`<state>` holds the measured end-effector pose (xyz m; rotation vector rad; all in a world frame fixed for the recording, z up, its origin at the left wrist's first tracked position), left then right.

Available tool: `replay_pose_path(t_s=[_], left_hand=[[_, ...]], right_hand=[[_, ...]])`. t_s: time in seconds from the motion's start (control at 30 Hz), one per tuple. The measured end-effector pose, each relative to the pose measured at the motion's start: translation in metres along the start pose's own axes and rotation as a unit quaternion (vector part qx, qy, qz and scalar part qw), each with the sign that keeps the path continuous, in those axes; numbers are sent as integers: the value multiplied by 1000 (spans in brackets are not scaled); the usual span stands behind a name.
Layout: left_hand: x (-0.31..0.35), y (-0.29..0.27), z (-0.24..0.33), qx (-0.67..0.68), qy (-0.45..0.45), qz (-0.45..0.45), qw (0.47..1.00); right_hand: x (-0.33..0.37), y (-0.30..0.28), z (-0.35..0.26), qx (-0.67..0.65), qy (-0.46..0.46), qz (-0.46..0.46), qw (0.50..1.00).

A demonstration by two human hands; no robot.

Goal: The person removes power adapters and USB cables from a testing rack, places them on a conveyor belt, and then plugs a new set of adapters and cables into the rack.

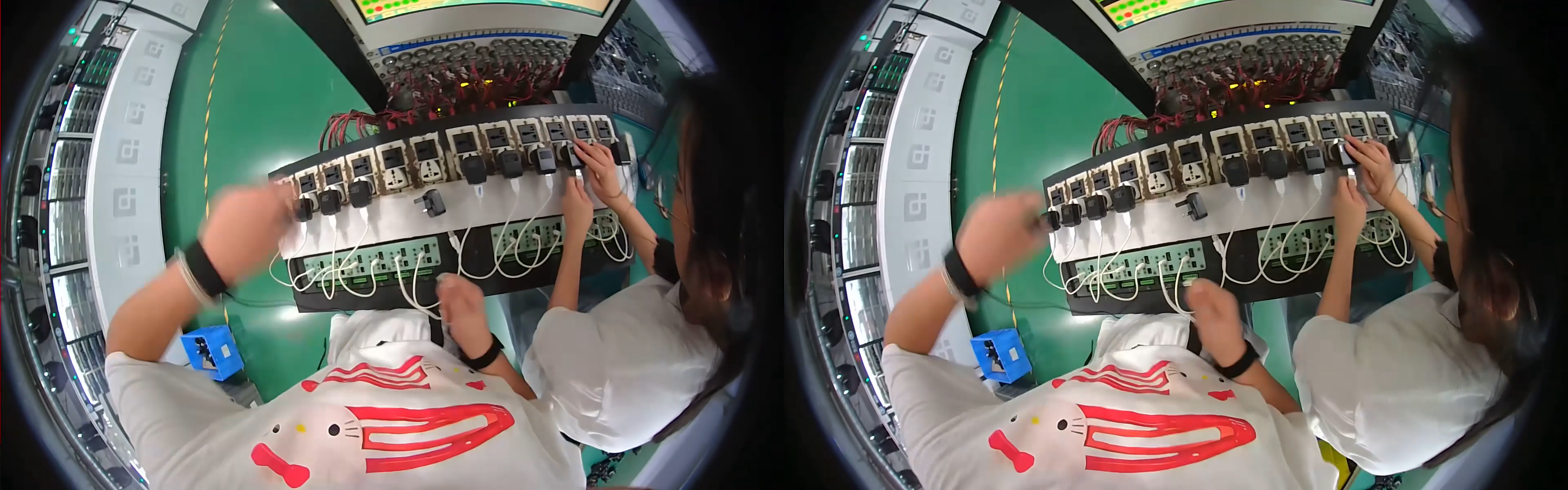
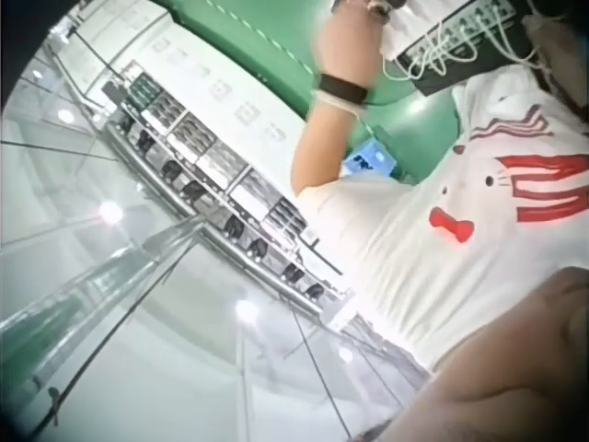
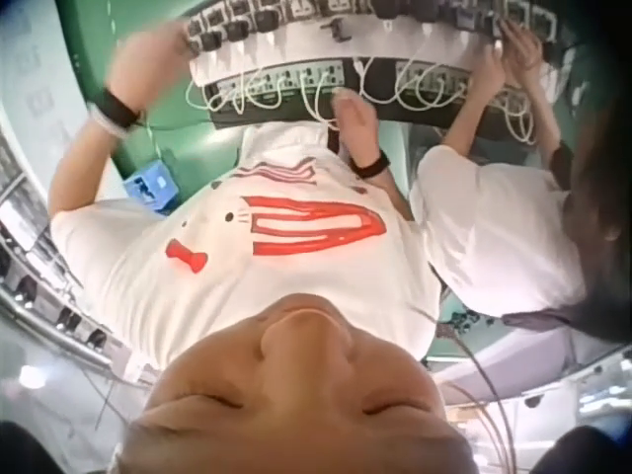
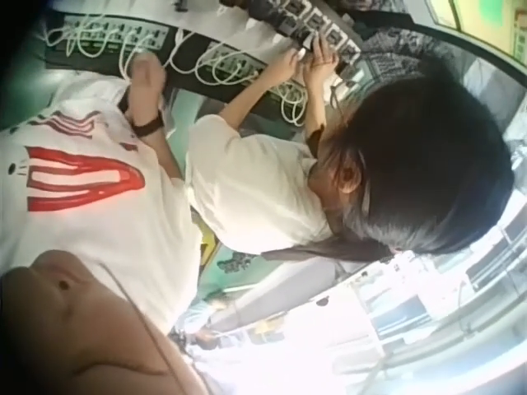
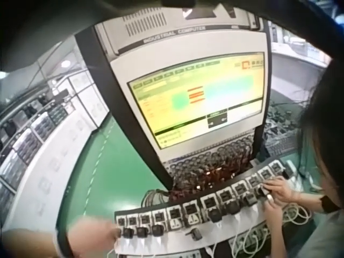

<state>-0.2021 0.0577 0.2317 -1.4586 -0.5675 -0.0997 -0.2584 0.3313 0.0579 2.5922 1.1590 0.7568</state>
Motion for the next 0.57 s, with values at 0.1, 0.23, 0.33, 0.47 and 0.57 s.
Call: replay_pose_path(t_s=[0.1, 0.23, 0.33, 0.47, 0.57], left_hand=[[-19, 2, -58, -15, -79, 59, 995], [-80, 104, -4, 170, 139, -1, 976], [-115, 168, 46, 227, 130, 87, 961], [-134, 190, 40, 259, 121, 38, 957], [-118, 158, 11, 321, 181, 78, 926]], right_hand=[[3, 7, 8, 33, 29, -16, 999], [-26, 7, 32, -7, 63, -3, 998], [-30, -1, 51, 76, 49, 49, 995], [-28, -9, 52, 262, -52, 71, 961], [-45, -5, 40, 497, -77, 84, 860]])
Point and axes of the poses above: each hand's wrist, its own x-axis away from the middle knuckle, its own y-axis out of the palm, z = x × y, the point moved 1 cm from there along -x, towards the middle knuckle, and after that the axes turned 1 degree about -z, right-handed, at the moved point
